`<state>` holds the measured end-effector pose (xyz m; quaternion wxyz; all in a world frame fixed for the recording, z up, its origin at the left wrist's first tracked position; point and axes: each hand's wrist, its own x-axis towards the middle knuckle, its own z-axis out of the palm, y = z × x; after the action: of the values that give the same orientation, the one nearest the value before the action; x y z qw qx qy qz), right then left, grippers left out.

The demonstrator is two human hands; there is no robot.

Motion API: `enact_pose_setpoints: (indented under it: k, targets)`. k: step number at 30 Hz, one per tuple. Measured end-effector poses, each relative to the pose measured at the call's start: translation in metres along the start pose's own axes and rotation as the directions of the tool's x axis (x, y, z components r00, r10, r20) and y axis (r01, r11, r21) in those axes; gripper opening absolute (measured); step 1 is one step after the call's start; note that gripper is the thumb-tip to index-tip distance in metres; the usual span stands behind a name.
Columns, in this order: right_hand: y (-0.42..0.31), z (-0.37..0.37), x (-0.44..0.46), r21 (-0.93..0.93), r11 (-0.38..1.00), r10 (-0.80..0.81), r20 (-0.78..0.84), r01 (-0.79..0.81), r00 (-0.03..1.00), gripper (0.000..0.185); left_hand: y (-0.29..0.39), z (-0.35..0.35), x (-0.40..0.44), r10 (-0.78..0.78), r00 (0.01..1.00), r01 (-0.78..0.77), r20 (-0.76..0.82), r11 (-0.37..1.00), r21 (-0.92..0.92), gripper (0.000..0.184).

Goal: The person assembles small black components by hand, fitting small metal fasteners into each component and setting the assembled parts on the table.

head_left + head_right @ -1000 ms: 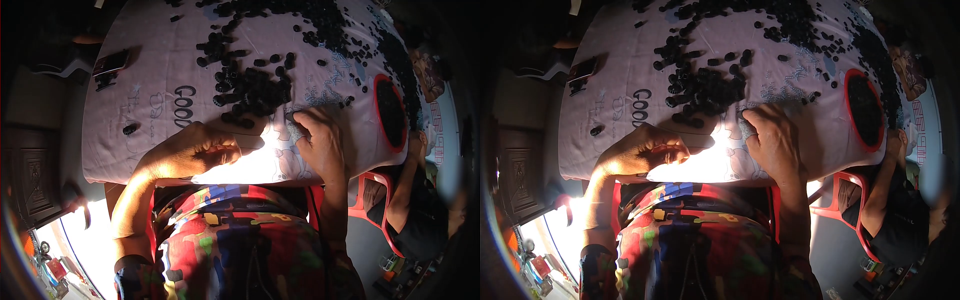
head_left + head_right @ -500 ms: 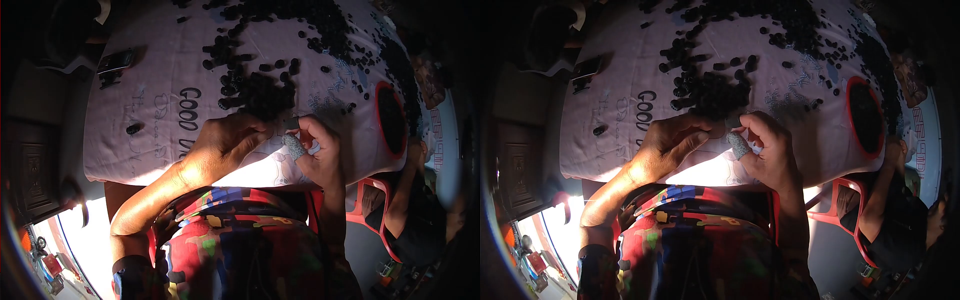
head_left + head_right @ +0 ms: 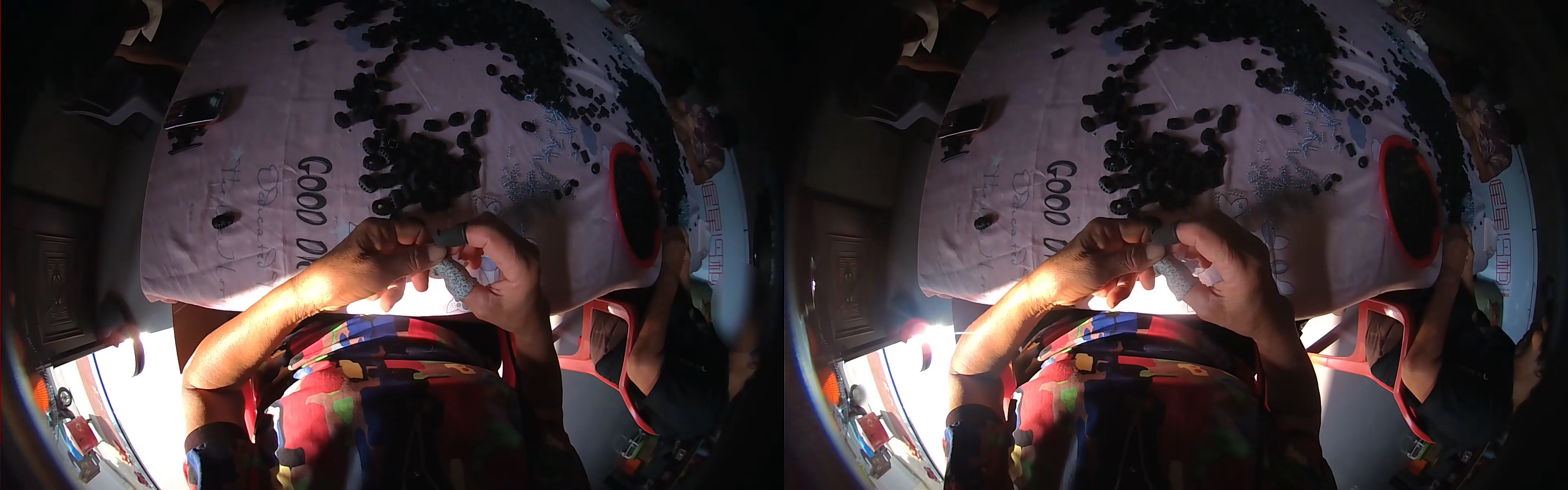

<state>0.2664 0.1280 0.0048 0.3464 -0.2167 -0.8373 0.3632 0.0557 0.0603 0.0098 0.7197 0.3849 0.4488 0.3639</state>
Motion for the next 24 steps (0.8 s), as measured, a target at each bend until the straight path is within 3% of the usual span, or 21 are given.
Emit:
enact_pose_setpoints:
  k: [3,9,13,16,17,20,21,24]
  targets:
    - [0.000,0.002,0.000,0.053,0.999,0.010,-0.010,-0.009,1.000,0.029,-0.008,-0.004,0.002,0.050,0.998,-0.047,0.029,0.995,-0.085,0.020]
    - [0.006,-0.002,0.000,0.050,0.997,0.063,0.057,-0.066,0.996,0.032,-0.011,-0.008,0.002,-0.013,0.999,0.019,0.037,0.987,-0.159,0.018]
    - [0.005,-0.001,0.006,-0.048,0.998,-0.048,0.057,0.051,0.997,0.022,-0.009,-0.010,0.000,0.026,1.000,-0.026,-0.010,1.000,0.014,0.021]
    - [0.007,-0.004,0.006,-0.021,0.999,0.033,0.014,-0.033,0.999,0.018,0.003,-0.008,-0.007,0.227,0.963,-0.189,-0.147,0.954,0.232,0.024]
    - [0.016,-0.005,0.002,-0.020,0.998,0.058,0.030,-0.058,0.998,0.027,0.009,-0.009,-0.010,0.241,0.942,-0.166,-0.232,0.939,0.302,0.023]
    - [0.025,0.002,-0.002,0.013,0.995,0.097,-0.044,-0.097,0.994,0.028,-0.018,-0.018,0.003,0.598,0.758,-0.340,-0.261,0.703,0.624,0.017]
    - [0.026,0.003,-0.001,0.001,0.994,0.113,-0.024,-0.113,0.993,0.028,-0.011,-0.017,0.000,0.548,0.804,-0.199,-0.230,0.613,0.764,0.020]
    - [0.026,0.003,-0.001,-0.037,0.987,0.159,0.037,-0.158,0.987,0.031,-0.021,-0.013,0.008,0.722,0.692,-0.295,-0.022,0.311,0.903,0.026]
